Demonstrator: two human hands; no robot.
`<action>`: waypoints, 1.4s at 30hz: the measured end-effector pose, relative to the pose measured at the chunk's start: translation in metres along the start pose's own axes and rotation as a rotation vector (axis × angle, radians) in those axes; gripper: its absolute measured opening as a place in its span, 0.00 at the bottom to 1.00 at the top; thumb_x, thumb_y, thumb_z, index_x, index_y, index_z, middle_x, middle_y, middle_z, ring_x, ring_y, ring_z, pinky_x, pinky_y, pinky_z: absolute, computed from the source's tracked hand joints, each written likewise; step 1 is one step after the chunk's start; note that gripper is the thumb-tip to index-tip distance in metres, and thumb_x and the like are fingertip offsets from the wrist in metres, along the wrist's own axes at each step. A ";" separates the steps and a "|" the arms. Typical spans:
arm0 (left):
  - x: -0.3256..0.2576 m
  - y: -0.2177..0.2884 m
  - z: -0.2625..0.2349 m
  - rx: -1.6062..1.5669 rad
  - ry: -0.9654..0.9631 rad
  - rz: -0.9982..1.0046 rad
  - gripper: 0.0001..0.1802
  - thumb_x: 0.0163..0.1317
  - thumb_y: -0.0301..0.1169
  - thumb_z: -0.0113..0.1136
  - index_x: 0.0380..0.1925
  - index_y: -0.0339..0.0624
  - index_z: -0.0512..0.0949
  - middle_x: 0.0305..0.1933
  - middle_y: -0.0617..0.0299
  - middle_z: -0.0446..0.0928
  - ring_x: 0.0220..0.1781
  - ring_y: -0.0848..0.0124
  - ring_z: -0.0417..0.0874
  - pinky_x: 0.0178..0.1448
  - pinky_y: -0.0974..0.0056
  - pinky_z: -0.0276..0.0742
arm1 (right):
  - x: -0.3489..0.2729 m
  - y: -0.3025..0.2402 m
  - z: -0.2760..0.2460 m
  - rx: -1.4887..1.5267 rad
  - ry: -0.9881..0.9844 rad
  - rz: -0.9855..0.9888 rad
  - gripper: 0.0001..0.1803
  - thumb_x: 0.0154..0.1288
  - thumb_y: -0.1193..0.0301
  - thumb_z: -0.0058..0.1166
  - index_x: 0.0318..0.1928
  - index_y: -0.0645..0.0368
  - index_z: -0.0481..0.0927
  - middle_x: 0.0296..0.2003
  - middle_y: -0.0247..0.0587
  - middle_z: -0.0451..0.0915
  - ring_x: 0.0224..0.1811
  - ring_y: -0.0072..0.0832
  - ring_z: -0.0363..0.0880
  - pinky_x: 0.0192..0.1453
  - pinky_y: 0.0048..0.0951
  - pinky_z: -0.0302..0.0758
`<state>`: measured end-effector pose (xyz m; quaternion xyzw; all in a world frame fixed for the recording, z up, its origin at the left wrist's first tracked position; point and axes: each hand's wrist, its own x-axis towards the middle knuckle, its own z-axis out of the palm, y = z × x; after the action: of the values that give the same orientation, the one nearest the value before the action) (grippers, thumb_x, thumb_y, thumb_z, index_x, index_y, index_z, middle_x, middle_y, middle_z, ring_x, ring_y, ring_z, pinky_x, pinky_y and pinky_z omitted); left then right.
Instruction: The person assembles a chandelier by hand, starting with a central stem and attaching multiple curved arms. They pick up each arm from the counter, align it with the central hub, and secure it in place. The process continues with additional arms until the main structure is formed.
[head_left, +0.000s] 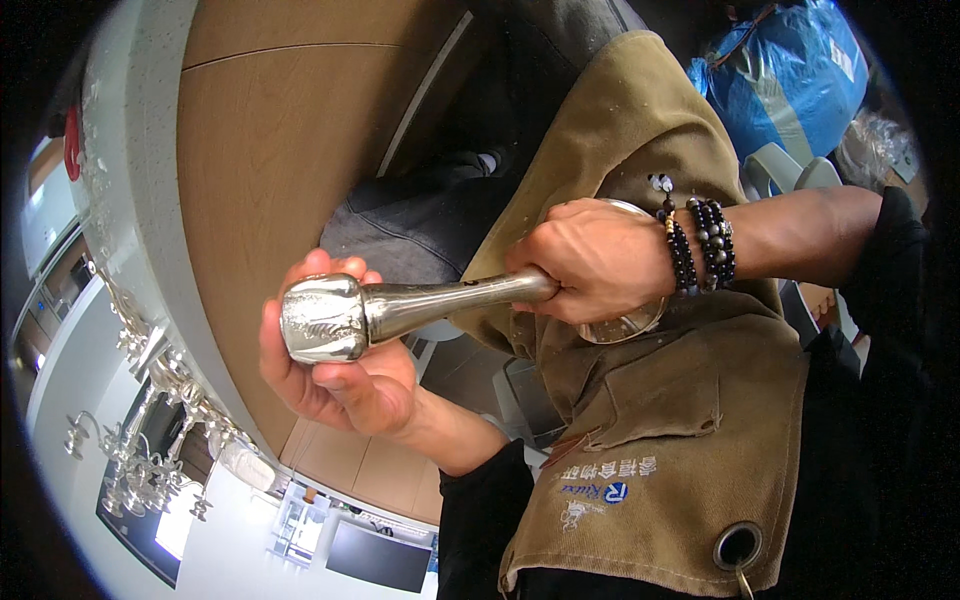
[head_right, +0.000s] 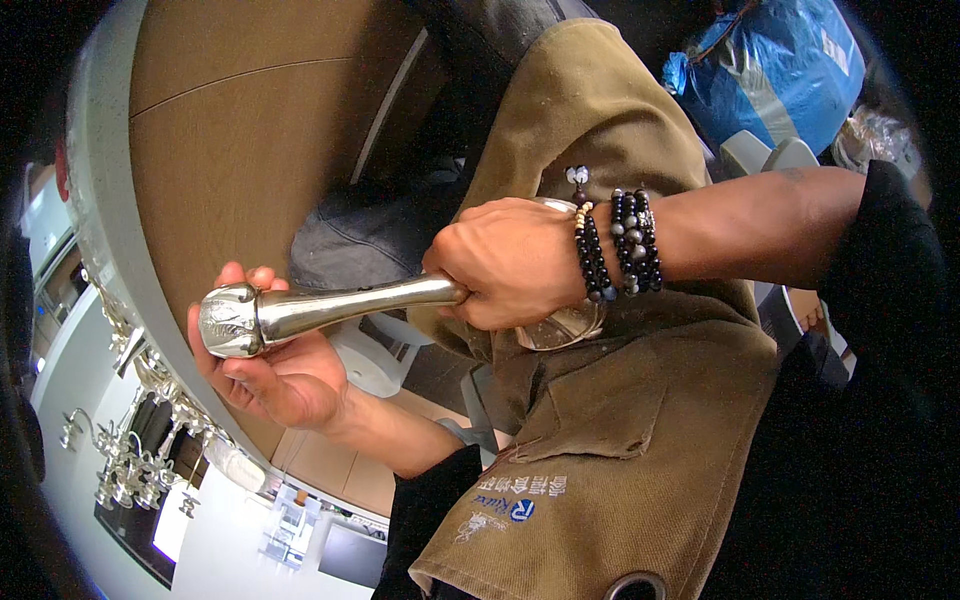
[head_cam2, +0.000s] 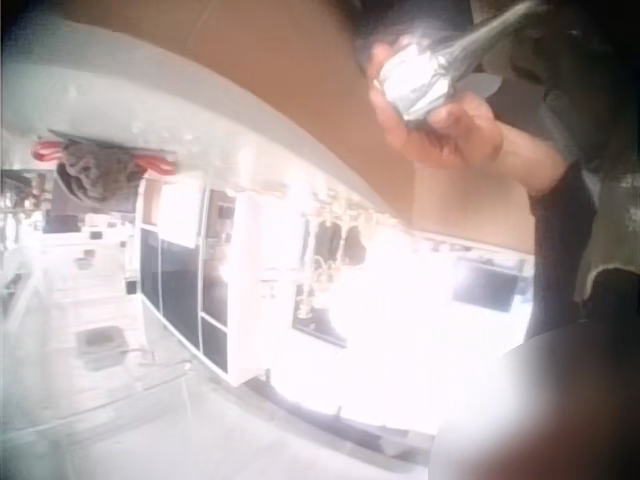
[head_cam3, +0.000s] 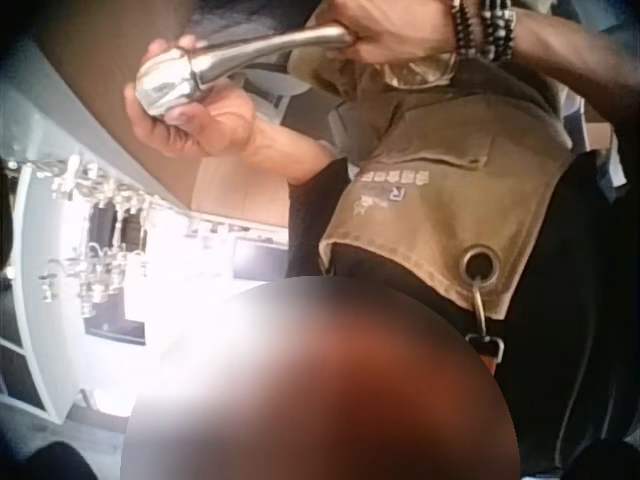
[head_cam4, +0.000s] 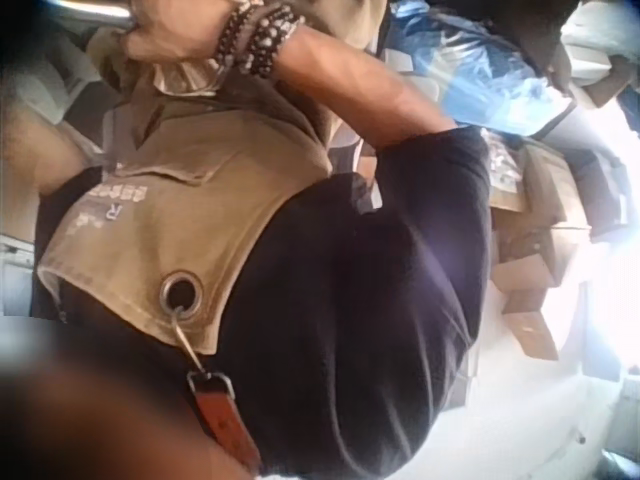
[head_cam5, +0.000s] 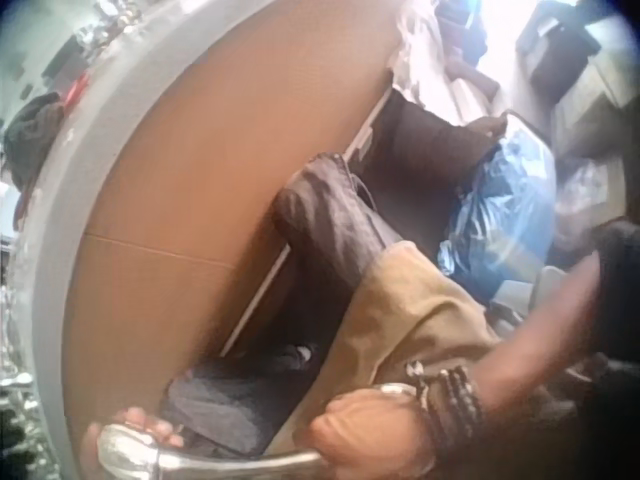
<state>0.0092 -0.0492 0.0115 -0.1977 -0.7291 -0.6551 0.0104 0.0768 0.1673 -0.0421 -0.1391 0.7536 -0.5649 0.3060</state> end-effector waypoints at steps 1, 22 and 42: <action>0.000 0.000 0.000 0.010 -0.016 0.026 0.31 0.71 0.47 0.56 0.66 0.40 0.65 0.54 0.29 0.75 0.47 0.50 0.85 0.46 0.55 0.88 | 0.000 -0.001 0.000 -0.004 0.000 0.000 0.12 0.61 0.62 0.62 0.36 0.58 0.82 0.25 0.50 0.82 0.33 0.49 0.83 0.40 0.47 0.78; 0.000 0.025 0.013 -0.112 0.050 0.102 0.39 0.50 0.38 0.80 0.57 0.28 0.71 0.50 0.34 0.76 0.48 0.50 0.84 0.49 0.48 0.88 | 0.001 0.005 0.002 -0.026 0.060 -0.211 0.10 0.61 0.64 0.62 0.33 0.58 0.81 0.22 0.49 0.81 0.25 0.48 0.82 0.30 0.45 0.78; 0.000 0.040 0.012 -0.196 -0.012 0.154 0.29 0.47 0.24 0.77 0.48 0.20 0.75 0.44 0.31 0.79 0.42 0.48 0.87 0.44 0.56 0.85 | 0.006 -0.001 -0.003 -0.029 -0.007 -0.320 0.10 0.53 0.71 0.64 0.36 0.58 0.81 0.29 0.46 0.81 0.33 0.49 0.80 0.40 0.47 0.75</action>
<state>0.0244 -0.0347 0.0482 -0.2571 -0.6443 -0.7194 0.0368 0.0707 0.1658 -0.0420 -0.2638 0.7289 -0.5949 0.2124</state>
